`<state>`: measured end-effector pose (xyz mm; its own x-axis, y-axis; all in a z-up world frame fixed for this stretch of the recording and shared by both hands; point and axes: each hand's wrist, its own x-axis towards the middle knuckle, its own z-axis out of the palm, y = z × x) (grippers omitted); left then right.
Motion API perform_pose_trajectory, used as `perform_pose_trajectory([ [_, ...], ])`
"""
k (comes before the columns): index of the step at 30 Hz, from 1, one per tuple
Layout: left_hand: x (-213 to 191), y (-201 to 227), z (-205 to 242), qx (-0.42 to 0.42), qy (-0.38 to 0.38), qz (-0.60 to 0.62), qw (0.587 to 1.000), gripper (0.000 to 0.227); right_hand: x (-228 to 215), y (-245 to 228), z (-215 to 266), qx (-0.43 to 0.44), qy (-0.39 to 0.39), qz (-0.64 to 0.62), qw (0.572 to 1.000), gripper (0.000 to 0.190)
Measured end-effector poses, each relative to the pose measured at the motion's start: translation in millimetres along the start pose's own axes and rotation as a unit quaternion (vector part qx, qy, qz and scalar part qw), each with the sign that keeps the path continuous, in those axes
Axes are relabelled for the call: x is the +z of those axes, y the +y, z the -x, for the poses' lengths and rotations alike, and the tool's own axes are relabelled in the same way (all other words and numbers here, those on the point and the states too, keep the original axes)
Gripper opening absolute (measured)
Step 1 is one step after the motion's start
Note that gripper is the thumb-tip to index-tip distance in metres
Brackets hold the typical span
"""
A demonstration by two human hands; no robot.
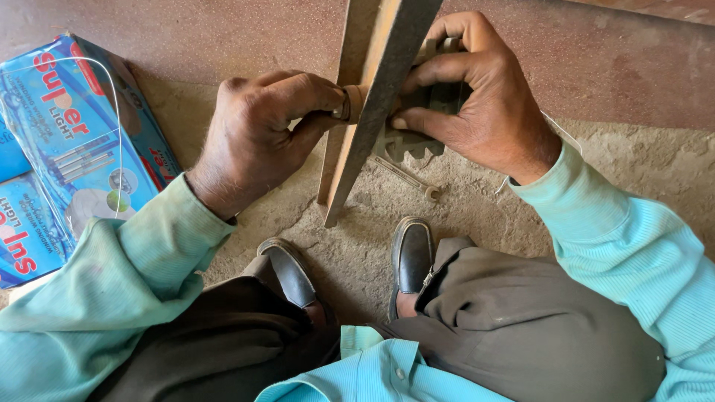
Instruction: The person assembles a metal frame by tightening a bolt with a wrench and hammering a nut onto a threaded rod. They then walk to a workbench area and continue hammering the nut onto the rod.
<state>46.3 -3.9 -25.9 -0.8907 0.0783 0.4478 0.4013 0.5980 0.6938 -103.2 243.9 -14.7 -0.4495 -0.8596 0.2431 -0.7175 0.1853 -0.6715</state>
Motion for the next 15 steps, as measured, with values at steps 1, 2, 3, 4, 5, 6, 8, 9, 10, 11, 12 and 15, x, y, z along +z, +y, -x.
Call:
perform_pose_trajectory([
  [1,0.1,-0.7,-0.2,0.001,0.000,-0.001,1.000,0.014,0.4,-0.2,-0.3,-0.008,0.003,0.002,1.000,0.034],
  [2,0.1,-0.5,0.3,-0.003,0.001,0.000,1.000,0.014,1.3,-1.0,0.5,-0.015,0.005,0.003,1.000,0.034],
  [3,0.3,-0.3,0.7,-0.006,0.001,0.001,1.000,0.014,2.4,-1.9,1.5,-0.022,0.007,0.005,1.000,0.034],
  [4,0.0,-0.4,0.2,-0.008,0.001,0.001,1.000,0.014,3.3,-2.5,1.6,-0.020,0.012,0.008,1.000,0.034],
  [5,-0.6,-0.5,-0.4,-0.006,-0.003,-0.006,1.000,0.013,4.5,-3.0,1.7,-0.017,0.016,0.011,1.000,0.035],
  [6,-0.9,-0.4,-0.1,-0.005,-0.007,-0.013,1.000,0.013,6.4,-3.7,2.7,-0.013,0.020,0.013,1.000,0.035],
  [8,-1.9,-0.3,-0.1,-0.008,-0.017,-0.018,1.000,0.014,7.5,-3.8,4.0,-0.016,0.020,0.012,1.000,0.033],
  [9,-2.4,-0.6,-0.5,-0.012,-0.022,-0.015,1.000,0.017,7.6,-3.2,4.2,-0.018,0.020,0.012,1.000,0.032],
  [10,-3.1,-1.2,-0.5,-0.016,-0.027,-0.013,0.999,0.019,7.8,-2.5,4.5,-0.023,0.020,0.012,0.999,0.031],
  [11,-3.1,-1.9,-0.3,-0.027,-0.035,-0.016,0.999,0.020,8.3,-1.8,4.9,-0.028,0.021,0.011,0.999,0.031],
  [12,-3.1,-2.5,0.3,-0.036,-0.043,-0.019,0.998,0.022,8.3,-1.1,5.3,-0.033,0.022,0.016,0.999,0.030],
  [15,-0.5,-5.4,1.8,-0.054,-0.061,0.003,0.997,0.025,8.9,0.5,6.9,-0.044,0.020,0.037,0.998,0.030],
])
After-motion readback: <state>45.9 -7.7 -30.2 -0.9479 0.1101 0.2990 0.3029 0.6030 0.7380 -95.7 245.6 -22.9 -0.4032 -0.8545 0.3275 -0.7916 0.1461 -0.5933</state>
